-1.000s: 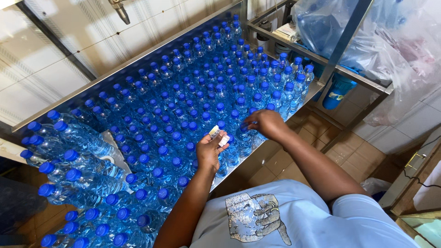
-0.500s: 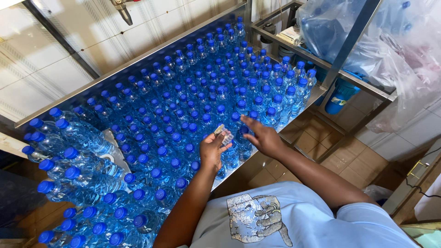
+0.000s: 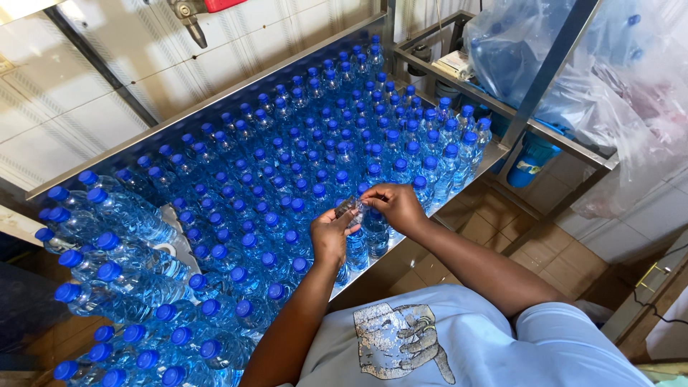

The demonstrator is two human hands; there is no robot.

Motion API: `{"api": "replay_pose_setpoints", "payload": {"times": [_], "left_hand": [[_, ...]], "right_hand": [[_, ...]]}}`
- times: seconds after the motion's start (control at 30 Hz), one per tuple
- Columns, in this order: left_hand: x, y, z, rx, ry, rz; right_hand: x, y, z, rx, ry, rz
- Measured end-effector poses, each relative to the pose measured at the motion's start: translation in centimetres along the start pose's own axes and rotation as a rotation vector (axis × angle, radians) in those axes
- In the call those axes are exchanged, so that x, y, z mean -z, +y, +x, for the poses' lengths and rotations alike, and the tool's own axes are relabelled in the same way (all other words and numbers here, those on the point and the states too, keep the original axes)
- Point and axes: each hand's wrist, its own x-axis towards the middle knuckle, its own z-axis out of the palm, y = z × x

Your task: The person applies small white labels to the necks of blue-capped water bottles arranged on a metal tray. They peel each label from a backing sheet and press it onto a bottle, working systematically across the rows.

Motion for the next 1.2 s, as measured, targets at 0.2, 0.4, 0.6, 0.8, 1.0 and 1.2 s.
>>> {"api": "replay_pose_setpoints", "payload": {"times": [0.2,0.4,0.6,0.8,1.0,1.2], "left_hand": [[-0.6,0.6,-0.5,-0.023,0.072,0.109],[-0.4,0.6,0.0,-0.010,0.133,0.100],[1.5,0.7,1.7,0.007,0.222,-0.116],[1.8,0.9,1.7,0.050,0.188,-0.158],[2.4,0.5,2.0,0.074,0.172,-0.212],[2.8,-0.4,3.2,0.069,0.170,-0.217]], "right_hand": [[1.5,0.2,0.8,-0.245,-0.368,0.575],[2.3,-0.3,2.2,-0.341,-0.328,0.496],[3.0,-0.4,5.6,0.070,-0.139,-0.667],[0.2,0.7,7.6,0.135,-0.245,-0.789],[-1.0,2.8,5.5,0.307,-0.099,-0.743],[0.3,2.3,0.8,0.377,-0.505,-0.850]]}}
